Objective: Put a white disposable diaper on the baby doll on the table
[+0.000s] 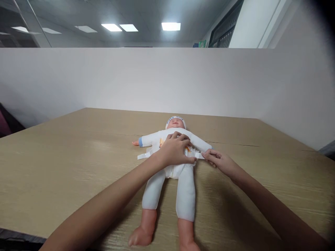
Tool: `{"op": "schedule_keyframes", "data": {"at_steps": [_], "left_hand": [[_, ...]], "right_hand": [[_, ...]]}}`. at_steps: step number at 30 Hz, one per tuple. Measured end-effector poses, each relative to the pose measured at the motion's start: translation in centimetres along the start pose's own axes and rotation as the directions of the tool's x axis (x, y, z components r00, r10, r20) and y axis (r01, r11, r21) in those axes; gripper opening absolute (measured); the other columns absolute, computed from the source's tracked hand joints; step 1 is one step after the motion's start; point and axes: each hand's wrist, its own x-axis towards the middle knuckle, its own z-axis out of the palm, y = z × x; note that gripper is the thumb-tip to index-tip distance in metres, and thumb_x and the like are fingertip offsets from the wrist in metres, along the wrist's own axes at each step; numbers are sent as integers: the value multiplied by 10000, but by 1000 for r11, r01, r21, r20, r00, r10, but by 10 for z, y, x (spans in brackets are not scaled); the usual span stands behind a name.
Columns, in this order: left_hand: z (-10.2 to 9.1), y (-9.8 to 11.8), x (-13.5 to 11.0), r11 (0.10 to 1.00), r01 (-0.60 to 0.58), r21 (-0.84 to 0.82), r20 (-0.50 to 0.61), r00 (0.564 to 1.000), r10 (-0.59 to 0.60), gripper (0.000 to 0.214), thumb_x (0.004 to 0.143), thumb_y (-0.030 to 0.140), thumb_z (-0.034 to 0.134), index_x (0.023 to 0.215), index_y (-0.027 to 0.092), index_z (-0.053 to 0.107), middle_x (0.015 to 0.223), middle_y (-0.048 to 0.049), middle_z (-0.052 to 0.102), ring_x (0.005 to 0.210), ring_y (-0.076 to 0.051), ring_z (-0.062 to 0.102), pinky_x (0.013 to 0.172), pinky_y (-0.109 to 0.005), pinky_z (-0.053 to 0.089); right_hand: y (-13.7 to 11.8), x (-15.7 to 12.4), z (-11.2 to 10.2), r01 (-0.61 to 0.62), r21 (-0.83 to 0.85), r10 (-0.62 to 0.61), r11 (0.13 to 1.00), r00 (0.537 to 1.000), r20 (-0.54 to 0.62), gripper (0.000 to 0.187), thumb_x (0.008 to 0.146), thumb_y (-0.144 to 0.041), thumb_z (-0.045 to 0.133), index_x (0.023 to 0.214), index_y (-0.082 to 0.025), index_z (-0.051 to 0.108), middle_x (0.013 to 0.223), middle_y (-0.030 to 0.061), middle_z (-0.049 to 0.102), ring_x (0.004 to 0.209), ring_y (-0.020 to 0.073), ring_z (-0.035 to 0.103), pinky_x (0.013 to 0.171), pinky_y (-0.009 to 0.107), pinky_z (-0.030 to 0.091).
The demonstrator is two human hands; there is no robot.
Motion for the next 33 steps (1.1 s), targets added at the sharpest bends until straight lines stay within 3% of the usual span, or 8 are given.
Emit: {"op": "schedule_keyframes", "data": {"at_steps": [9,13,17,21,24,26,30,33], "left_hand": [[2,-2,-1,1000,24,9,-28,999,-24,473,769,540,732,1118,234,636,1184,-69,690,1217,-350,509,1049,-514,434],[7,-4,-2,1000,13,12,-44,999,-13,517,764,498,742,1168,200,619,1245,-96,680,1235,-372,500,1072,-538,416],[1,-8,-1,997,18,-76,3,1000,-18,712,753,508,766,1353,197,542,1378,-114,632,1342,-401,446,1130,-575,372],[-23,-16,-5,946,-5,-323,118,992,46,910,737,492,825,1508,239,413,1514,-127,526,1427,-358,431,1152,-521,398],[-36,-33,-22,877,-5,-481,66,997,42,701,901,503,691,1503,266,422,1559,-91,490,1431,-285,467,1144,-419,429],[-37,-52,-41,876,28,-481,3,1000,-30,498,1006,495,541,1445,269,479,1530,-73,520,1419,-254,481,1160,-405,409],[-26,-95,-82,932,146,-331,-101,977,-189,408,1028,465,481,1370,248,526,1440,-96,571,1334,-272,521,1140,-452,418],[-20,-118,-100,961,214,-178,-120,964,-237,368,992,427,518,1286,209,547,1326,-126,608,1260,-304,540,1052,-463,470]], "right_hand": [[-37,48,39,65,64,-65,996,998,-1,425,846,-595,632,680,-214,540,624,-39,514,589,130,469,568,267,366],[-32,41,51,161,38,-156,986,982,-107,351,865,-552,651,817,-208,600,751,-5,607,681,162,562,619,285,446],[-24,12,55,406,-160,-433,900,876,-214,290,995,-455,565,1156,-223,630,1173,92,681,1054,242,658,947,396,536],[-18,-9,56,560,-330,-612,760,787,-75,409,1082,-354,413,1470,-264,507,1524,90,532,1439,248,459,1225,472,347],[-16,-13,56,569,-447,-634,690,773,4,490,1094,-330,375,1580,-279,397,1624,71,426,1512,240,365,1259,477,298],[-16,-14,55,564,-512,-640,647,767,37,530,1094,-334,371,1619,-279,333,1650,69,389,1530,244,334,1263,486,285],[-15,-13,53,578,-554,-658,599,750,70,557,1088,-337,382,1636,-295,291,1659,49,391,1531,248,341,1257,496,296],[-18,-11,53,572,-556,-676,603,737,25,508,1082,-318,398,1589,-302,374,1613,45,464,1492,253,403,1235,504,323]]}}
